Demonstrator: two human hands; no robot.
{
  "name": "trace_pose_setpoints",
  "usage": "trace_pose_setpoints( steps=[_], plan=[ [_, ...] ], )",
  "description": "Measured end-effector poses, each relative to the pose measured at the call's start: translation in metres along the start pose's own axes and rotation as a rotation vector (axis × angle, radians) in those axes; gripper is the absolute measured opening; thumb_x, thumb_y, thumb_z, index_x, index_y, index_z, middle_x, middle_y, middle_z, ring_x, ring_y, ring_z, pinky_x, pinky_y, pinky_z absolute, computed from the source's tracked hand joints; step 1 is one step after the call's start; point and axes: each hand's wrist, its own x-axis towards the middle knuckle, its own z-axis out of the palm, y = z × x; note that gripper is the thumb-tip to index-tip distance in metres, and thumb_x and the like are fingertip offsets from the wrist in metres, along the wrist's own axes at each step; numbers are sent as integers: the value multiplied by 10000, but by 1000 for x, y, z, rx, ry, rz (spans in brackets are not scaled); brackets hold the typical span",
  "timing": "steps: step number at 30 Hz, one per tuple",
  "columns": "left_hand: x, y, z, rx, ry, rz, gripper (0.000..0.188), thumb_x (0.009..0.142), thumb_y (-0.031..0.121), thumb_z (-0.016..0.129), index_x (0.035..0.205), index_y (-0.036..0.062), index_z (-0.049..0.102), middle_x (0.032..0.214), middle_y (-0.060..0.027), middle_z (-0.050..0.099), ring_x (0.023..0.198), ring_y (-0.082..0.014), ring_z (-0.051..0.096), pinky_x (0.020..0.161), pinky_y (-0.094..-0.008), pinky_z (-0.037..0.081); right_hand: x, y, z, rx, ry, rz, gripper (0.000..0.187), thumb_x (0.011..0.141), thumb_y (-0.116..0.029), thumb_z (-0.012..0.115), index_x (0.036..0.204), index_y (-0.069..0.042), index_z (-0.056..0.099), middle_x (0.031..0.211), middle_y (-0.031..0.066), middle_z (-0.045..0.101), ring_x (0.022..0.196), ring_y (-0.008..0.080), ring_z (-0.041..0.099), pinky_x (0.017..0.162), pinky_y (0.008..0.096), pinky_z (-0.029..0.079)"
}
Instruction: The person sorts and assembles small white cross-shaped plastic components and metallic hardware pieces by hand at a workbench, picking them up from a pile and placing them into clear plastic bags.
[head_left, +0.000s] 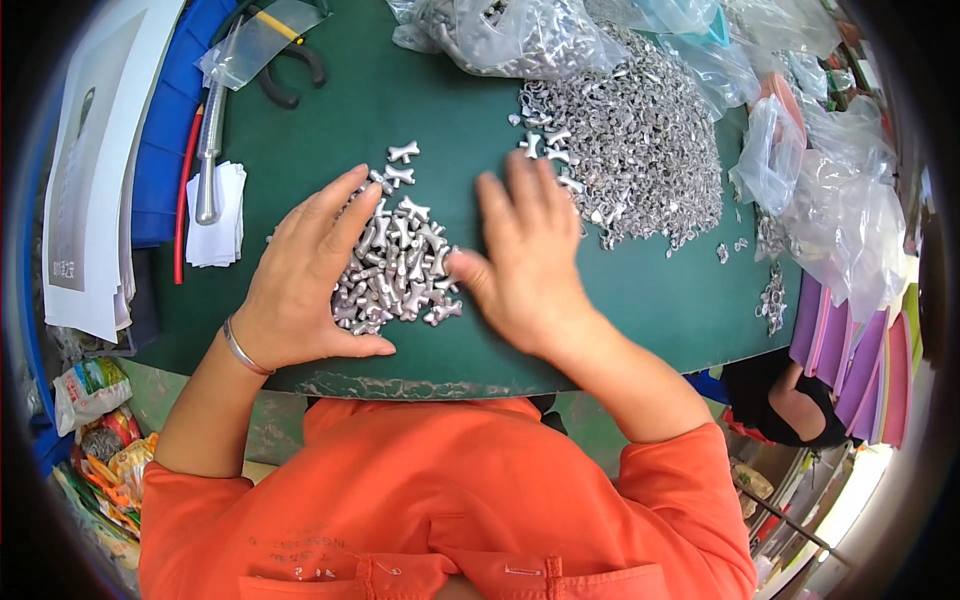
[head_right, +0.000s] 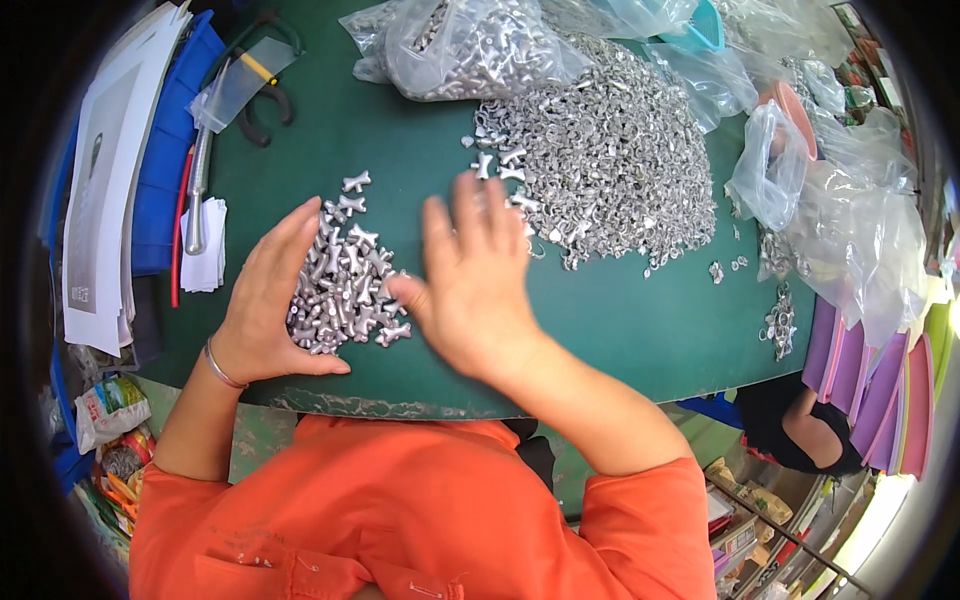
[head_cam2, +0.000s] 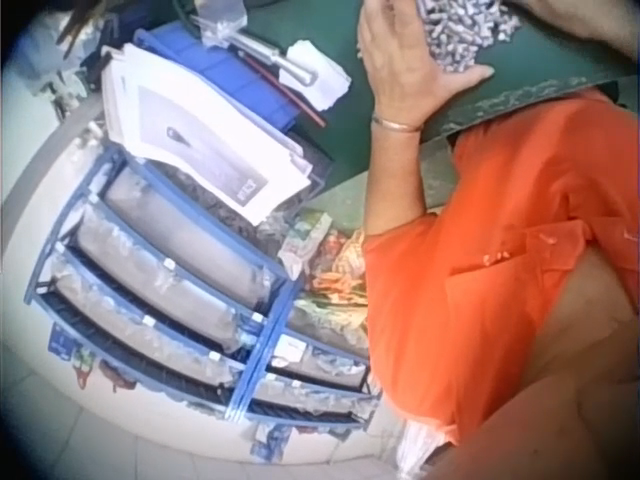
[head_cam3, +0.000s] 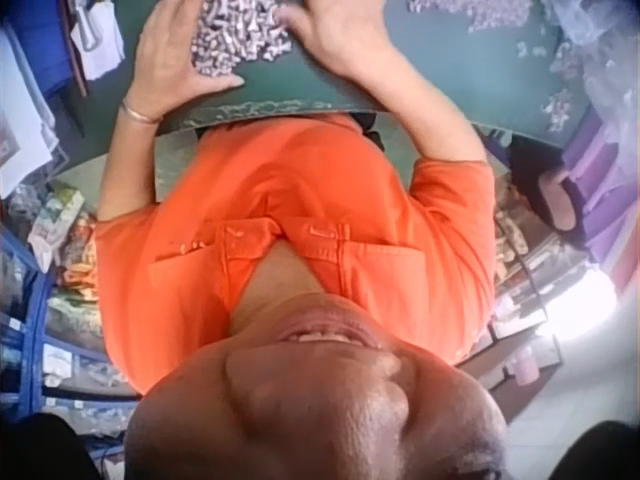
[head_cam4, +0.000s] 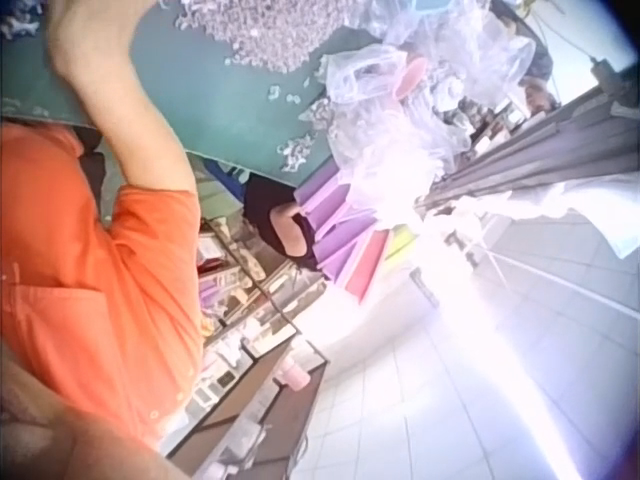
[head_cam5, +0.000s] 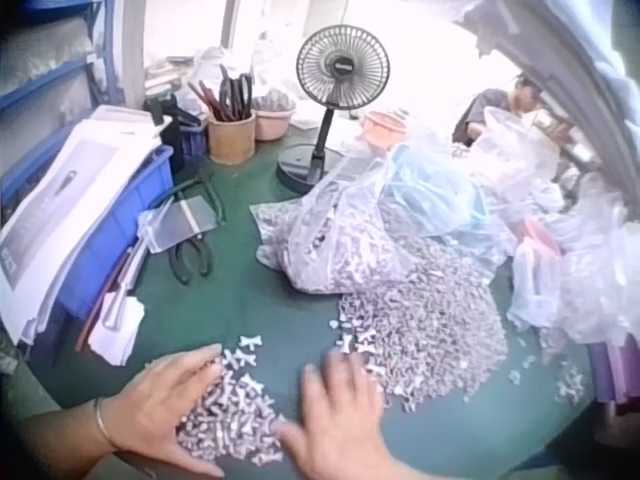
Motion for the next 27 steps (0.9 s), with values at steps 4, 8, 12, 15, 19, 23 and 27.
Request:
trace_pose_setpoints(
  steps=[4, 8, 12, 15, 19, 23, 27],
  plan=[
    [-2, -3, 1, -16, 21, 13, 1105, 493, 451, 807, 1382, 48, 288, 1362, -205, 351, 1185, -381, 418, 990, -440, 341, -10, -17, -8, 256, -63, -205, 632, 772, -285, 651, 1260, 39, 415, 1361, 253, 333, 1267, 416, 307, 1011, 522, 279],
    [-3, -1, 1, -32, 32, -12, 1104, 475, 449, 812, 1373, 51, 308, 1355, -190, 366, 1164, -381, 431, 983, -442, 347, 1, 28, -10, -72, 343, -53, 382, 674, -2, 580, 1055, -14, 568, 1056, 143, 574, 923, 327, 546, 772, 434, 417],
    [-2, 0, -1, -48, 41, -19, 1147, 412, 379, 845, 1377, 65, 310, 1351, -182, 373, 1157, -372, 437, 971, -437, 359, 5, 46, -25, -217, 214, 145, 222, 730, -59, 642, 952, -46, 632, 965, 60, 569, 902, 263, 502, 768, 391, 348],
    [-5, -3, -3, -40, -18, -22, 1160, 488, 452, 825, 1401, 28, 247, 1389, -209, 336, 1236, -379, 383, 1017, -416, 310, 10, 46, -30, -219, 163, 119, 189, 726, -58, 649, 915, -52, 637, 944, 56, 569, 880, 261, 506, 753, 395, 350],
    [-4, -2, -1, -85, 46, -11, 1162, 392, 351, 854, 1382, 83, 308, 1359, -168, 368, 1166, -360, 429, 982, -433, 348, 9, 56, -33, -183, 168, 23, 155, 736, -46, 637, 889, -67, 630, 852, 64, 571, 833, 259, 521, 747, 393, 348],
    [-5, -3, 0, -83, 47, -12, 1152, 401, 359, 849, 1382, 86, 310, 1359, -163, 370, 1170, -358, 426, 987, -432, 343, 21, 54, -45, 16, 159, -50, 175, 741, 18, 600, 908, -31, 615, 789, 115, 559, 750, 310, 526, 682, 408, 403],
    [-6, -3, -1, -84, 43, -22, 1133, 418, 366, 841, 1382, 86, 313, 1360, -157, 372, 1171, -354, 425, 987, -430, 344, 21, 45, -42, 26, -84, 8, 225, 736, 51, 577, 955, -1, 583, 826, 159, 530, 751, 347, 536, 680, 423, 446]
  ],
)
